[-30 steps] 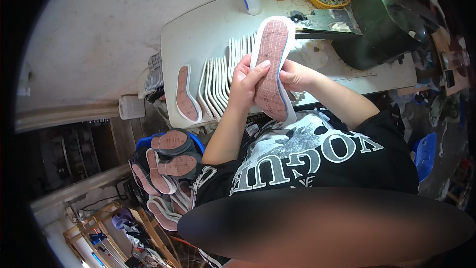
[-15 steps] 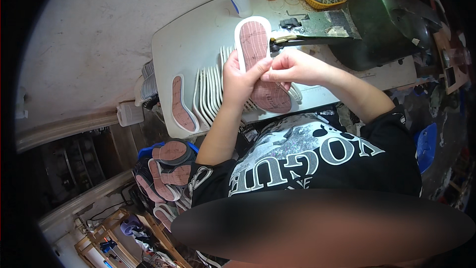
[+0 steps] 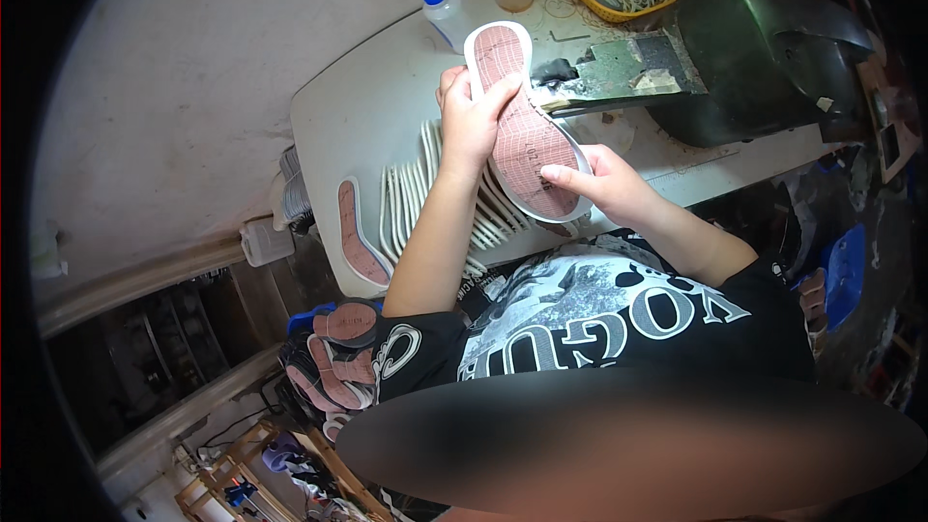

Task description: Applying glue and attaching white lining to shoe insoles or uppers.

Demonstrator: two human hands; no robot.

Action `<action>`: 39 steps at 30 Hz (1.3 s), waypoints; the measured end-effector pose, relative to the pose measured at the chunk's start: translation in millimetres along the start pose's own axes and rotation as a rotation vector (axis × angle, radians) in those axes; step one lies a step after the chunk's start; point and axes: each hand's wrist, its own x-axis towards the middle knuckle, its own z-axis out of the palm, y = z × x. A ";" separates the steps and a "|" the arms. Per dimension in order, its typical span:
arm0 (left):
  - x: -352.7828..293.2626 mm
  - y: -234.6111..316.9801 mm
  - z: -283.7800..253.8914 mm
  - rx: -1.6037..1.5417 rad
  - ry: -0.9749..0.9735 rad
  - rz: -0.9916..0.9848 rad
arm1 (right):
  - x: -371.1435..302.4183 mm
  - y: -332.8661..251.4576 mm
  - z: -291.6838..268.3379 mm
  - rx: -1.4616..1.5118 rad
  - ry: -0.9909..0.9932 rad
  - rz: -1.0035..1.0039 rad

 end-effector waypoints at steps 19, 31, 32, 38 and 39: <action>22.4 4.0 9.1 0.071 -0.001 -0.200 | -12.2 4.6 10.4 0.273 0.115 0.107; 77.1 -7.0 -56.7 0.260 -0.071 -0.220 | -0.6 16.4 31.7 0.368 0.228 -0.011; 85.1 -17.4 -53.9 0.258 -0.078 -0.218 | -0.4 16.4 31.3 0.371 0.241 -0.003; 129.0 -56.6 -26.5 0.147 -0.194 -0.084 | -2.1 9.1 37.3 0.376 0.289 0.015; 139.2 -60.8 -25.0 0.144 -0.196 -0.077 | -2.1 7.8 38.2 0.386 0.301 0.037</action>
